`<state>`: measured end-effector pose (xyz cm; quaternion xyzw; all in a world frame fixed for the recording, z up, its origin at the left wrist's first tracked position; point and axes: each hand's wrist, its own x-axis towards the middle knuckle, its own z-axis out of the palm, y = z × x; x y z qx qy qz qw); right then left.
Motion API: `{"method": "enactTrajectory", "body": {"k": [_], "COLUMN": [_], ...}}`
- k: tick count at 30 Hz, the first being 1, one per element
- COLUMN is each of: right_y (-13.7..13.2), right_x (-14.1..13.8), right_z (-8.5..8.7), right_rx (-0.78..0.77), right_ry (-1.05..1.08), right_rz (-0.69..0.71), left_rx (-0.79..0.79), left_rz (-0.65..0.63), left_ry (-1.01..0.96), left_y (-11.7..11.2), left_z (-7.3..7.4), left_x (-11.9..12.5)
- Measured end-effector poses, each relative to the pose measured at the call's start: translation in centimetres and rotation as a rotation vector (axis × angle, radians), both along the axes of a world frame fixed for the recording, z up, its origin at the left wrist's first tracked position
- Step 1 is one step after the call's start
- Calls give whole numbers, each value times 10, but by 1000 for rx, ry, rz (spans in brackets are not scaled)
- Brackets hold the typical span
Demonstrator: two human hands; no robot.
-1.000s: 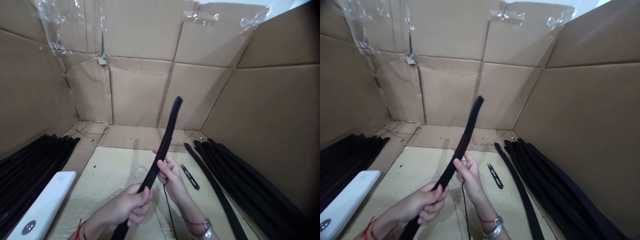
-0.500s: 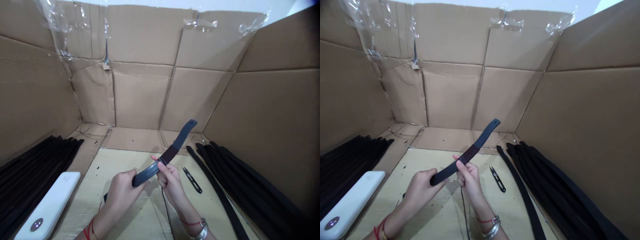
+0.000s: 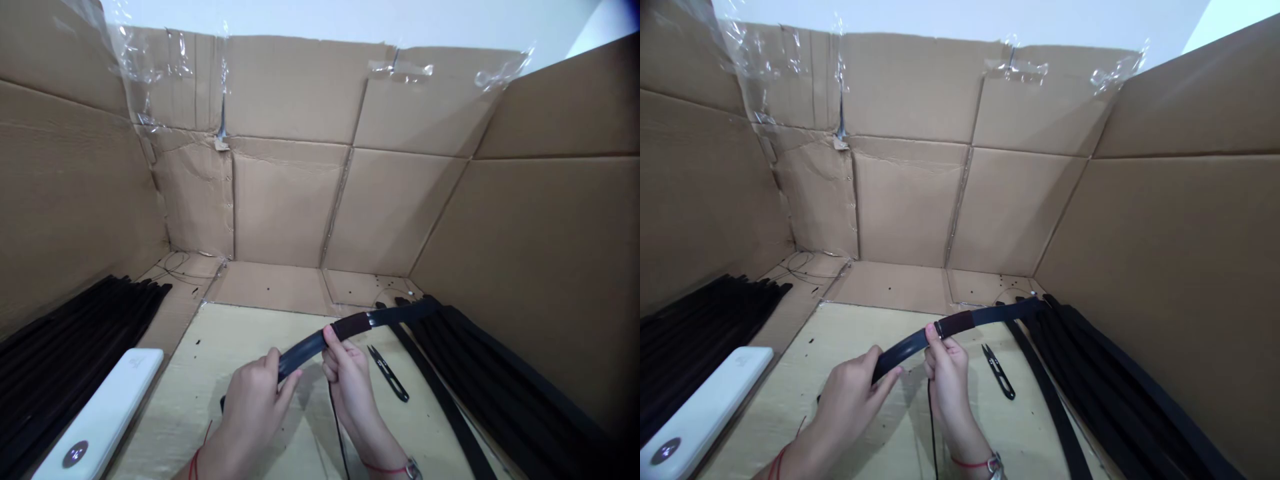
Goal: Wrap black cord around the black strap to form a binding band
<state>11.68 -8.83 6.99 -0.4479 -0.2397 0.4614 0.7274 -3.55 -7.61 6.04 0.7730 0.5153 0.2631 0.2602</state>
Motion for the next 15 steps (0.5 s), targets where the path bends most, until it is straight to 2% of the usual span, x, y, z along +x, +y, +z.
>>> {"method": "enactTrajectory", "body": {"k": [1, 3, 4, 7, 8, 9, 10, 11, 14, 15], "right_y": [-1, -3, -5, -8, -8, -8, -6, -5, 1, 2], "right_x": [0, 0, 1, 5, 6, 6, 6, 7, 7, 7], "right_z": [0, 2, 4, 9, 9, 8, 7, 4, -4, -5], "right_rx": [-4, 4, 17, 43, 39, 31, 21, 14, 3, 1], "right_ry": [-15, -54, -73, -117, -130, -138, -143, -147, -137, -132], "right_rz": [34, 127, 168, 211, 193, 164, 124, 79, -13, -11], "left_rx": [-24, -215, -373, -1013, -1148, -1195, -1124, -951, -256, -105], "left_rz": [-3, -100, -187, -492, -541, -548, -508, -426, -135, -74], "left_ry": [10, -121, -238, -529, -568, -573, -543, -476, -119, -17], "left_y": [1, 5, 6, 5, 4, 2, 0, -1, -4, -3], "left_z": [2, 5, 6, 7, 6, 4, 3, 2, 1, 2], "left_x": [-2, -6, -8, -10, -9, -7, -5, -2, 2, 2]}}
